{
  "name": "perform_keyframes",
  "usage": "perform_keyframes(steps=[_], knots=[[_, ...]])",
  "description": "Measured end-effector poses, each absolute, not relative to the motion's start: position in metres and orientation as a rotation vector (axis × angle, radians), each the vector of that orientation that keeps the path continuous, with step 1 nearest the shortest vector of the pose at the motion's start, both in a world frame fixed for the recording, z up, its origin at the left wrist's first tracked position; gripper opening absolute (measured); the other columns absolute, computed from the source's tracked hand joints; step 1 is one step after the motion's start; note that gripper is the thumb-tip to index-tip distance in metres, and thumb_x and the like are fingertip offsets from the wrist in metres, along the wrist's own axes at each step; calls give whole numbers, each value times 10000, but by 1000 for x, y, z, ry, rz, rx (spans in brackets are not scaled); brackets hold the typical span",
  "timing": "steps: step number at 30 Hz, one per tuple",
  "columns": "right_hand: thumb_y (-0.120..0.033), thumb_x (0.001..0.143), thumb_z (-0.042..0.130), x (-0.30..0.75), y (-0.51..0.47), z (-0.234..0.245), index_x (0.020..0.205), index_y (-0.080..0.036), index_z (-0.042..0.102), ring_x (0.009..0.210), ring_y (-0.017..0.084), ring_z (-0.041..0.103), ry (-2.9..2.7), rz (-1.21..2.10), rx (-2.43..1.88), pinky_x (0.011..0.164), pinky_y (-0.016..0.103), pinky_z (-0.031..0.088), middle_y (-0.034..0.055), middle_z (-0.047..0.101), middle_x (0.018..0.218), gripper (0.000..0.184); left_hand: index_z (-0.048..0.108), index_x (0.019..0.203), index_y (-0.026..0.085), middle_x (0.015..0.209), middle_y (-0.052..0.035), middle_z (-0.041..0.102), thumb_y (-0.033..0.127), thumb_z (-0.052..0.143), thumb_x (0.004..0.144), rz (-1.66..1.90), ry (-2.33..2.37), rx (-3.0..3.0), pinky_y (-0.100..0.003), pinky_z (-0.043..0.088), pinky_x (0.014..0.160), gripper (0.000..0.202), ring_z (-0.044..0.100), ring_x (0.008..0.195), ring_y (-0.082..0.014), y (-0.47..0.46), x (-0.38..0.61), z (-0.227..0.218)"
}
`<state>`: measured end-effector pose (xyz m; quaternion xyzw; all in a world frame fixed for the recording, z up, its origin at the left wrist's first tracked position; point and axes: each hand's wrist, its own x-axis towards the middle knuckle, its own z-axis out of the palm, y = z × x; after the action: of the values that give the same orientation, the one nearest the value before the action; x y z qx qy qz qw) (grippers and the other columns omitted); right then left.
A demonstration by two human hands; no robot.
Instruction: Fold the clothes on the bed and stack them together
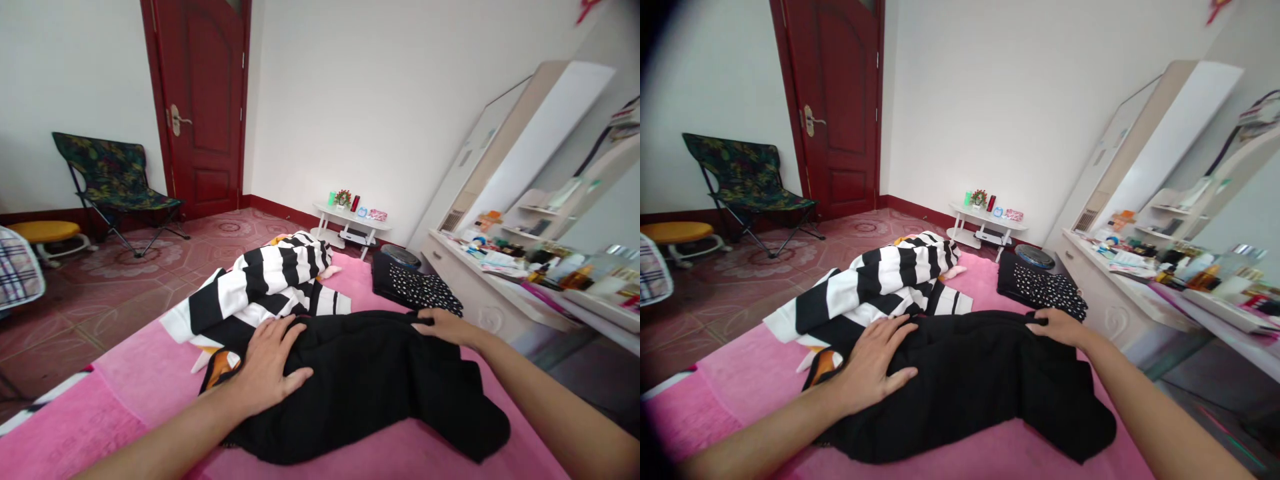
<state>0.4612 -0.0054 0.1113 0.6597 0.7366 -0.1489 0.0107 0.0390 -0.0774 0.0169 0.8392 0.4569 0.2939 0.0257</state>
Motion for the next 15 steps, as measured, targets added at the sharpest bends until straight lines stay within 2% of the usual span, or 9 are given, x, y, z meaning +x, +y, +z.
perform_keyframes(steps=[2,3,5,7,9,10,13,15], knots=[[-570,783,530,471,-32,104,1158,-198,615,1083,261,572,2302,-930,1972,934,351,441,68,639,1148,535,496,1287,206,1277,-114,540,548,562,772,852,1409,2592,-508,242,1071,622,488,1164,-304,-79,41,17],[-563,755,567,472,-44,99,1256,-194,542,1116,256,558,2315,-1054,1934,956,343,429,71,611,1210,623,500,1286,204,1238,-111,567,555,549,779,819,1410,2590,-509,242,1071,619,511,1135,-299,-80,42,18],[-500,641,684,466,-63,87,1364,-187,415,1171,269,523,2374,-1050,1917,990,355,403,86,546,1304,832,497,1298,193,1198,-123,590,618,538,758,740,1416,2584,-515,264,1055,688,529,1107,-313,-83,44,22],[-405,535,744,457,-77,72,1381,-184,376,1188,296,502,2445,-802,1997,992,378,393,98,523,1327,949,464,1335,170,1198,-155,581,723,587,637,642,1407,2580,-516,314,1020,900,528,1100,-349,-88,46,26],[-331,526,721,450,-85,58,1354,-201,396,1153,304,525,2460,-486,2141,948,379,410,88,559,1281,900,391,1390,152,1170,-173,588,727,676,500,537,1372,2564,-495,384,964,1097,549,1062,-366,-95,47,31],[-308,555,686,448,-88,53,1326,-214,420,1104,299,557,2425,-350,2220,902,371,427,78,597,1223,821,354,1411,160,1142,-166,603,677,715,482,494,1355,2546,-479,415,933,1123,570,1030,-361,-98,47,34],[-259,640,567,446,-91,48,1170,-234,528,917,288,635,2253,-47,2351,747,347,442,59,682,988,532,328,1416,243,1083,-112,635,483,727,560,421,1318,2471,-442,469,861,974,616,960,-328,-113,44,46],[-246,648,535,442,-87,57,1041,-239,581,867,290,645,2231,97,2293,698,337,427,55,691,907,396,365,1389,287,1087,-95,636,442,709,585,399,1289,2447,-440,477,845,889,622,957,-323,-124,39,61]])
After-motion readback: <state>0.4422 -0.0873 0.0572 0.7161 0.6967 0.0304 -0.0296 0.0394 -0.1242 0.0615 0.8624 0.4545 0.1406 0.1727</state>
